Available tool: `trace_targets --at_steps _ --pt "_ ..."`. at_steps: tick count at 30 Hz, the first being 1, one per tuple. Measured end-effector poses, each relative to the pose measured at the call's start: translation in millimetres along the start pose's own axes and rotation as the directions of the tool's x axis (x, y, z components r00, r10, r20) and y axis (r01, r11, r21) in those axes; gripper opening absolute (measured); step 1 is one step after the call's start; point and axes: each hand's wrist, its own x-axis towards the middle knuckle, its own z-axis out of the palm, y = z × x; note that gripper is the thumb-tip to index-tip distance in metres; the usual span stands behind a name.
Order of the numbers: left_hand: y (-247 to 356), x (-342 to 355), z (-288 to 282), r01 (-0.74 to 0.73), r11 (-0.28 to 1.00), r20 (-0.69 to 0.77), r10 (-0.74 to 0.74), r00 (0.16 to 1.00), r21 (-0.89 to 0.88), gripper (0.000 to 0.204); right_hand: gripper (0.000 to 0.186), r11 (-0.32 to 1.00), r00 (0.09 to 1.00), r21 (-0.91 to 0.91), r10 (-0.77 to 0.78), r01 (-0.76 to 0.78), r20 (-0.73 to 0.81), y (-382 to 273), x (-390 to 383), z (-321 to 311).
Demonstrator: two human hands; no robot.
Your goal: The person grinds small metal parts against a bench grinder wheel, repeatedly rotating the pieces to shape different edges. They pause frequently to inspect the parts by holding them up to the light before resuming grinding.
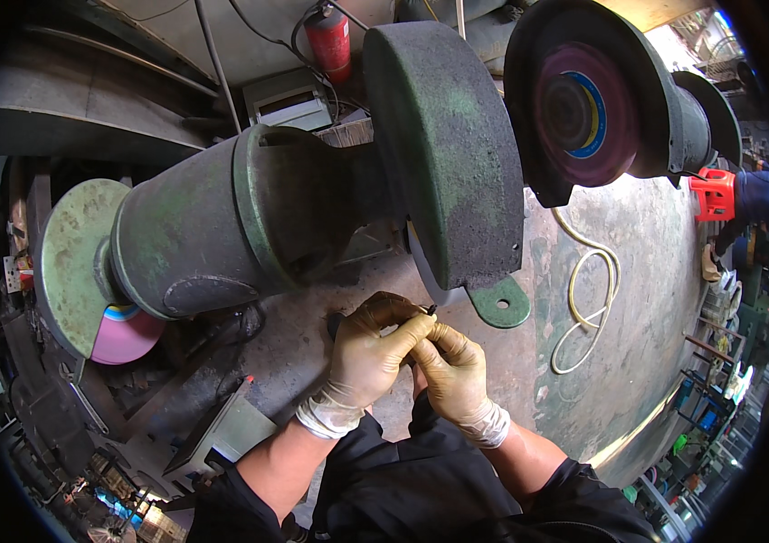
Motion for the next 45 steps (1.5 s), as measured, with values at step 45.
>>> trace_targets --at_steps 45 --pt "8.3 -36.5 10.1 -0.458 0.731 0.096 0.48 0.872 0.506 0.017 0.02 0.846 0.911 -0.375 -0.27 0.379 0.311 -13.1 -10.7 -20.7"
